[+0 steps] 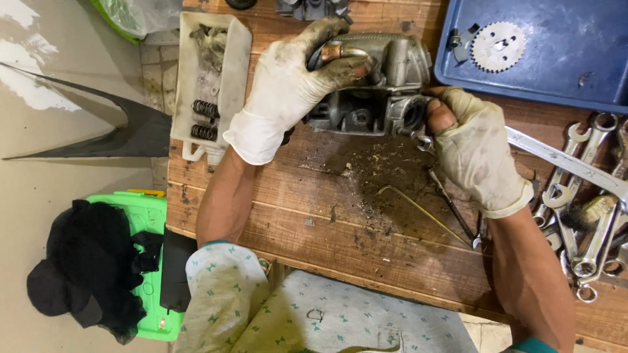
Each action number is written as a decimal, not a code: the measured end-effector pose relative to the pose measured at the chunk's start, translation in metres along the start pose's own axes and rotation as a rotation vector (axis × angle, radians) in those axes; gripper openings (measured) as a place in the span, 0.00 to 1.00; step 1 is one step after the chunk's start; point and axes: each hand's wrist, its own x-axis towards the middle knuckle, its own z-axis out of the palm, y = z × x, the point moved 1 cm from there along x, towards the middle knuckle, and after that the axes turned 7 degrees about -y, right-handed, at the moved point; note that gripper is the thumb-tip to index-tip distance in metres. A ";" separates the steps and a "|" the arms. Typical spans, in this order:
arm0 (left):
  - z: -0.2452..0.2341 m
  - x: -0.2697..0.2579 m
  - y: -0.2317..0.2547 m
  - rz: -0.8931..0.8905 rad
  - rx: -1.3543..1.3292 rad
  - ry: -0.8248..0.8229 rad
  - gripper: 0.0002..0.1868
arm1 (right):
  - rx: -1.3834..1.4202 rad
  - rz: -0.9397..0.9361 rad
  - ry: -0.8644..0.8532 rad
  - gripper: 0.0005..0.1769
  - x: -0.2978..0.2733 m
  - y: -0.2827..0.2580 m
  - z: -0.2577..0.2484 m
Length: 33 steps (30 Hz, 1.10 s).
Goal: The person uses a hex key to loosen and remove bolts from a metallic engine block on a wooden workbench. They then separate the engine casing into two halves and place one half on the table.
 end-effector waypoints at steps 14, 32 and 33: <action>-0.055 -0.007 -0.024 -0.060 0.023 -0.317 0.40 | -0.429 -0.025 0.048 0.15 -0.005 -0.006 0.004; -0.015 -0.007 0.011 0.243 -0.458 -0.233 0.32 | -0.601 0.191 0.033 0.20 -0.003 -0.021 0.014; -0.014 -0.006 0.018 0.248 -0.455 -0.237 0.32 | -0.598 0.188 0.039 0.20 -0.001 -0.018 0.014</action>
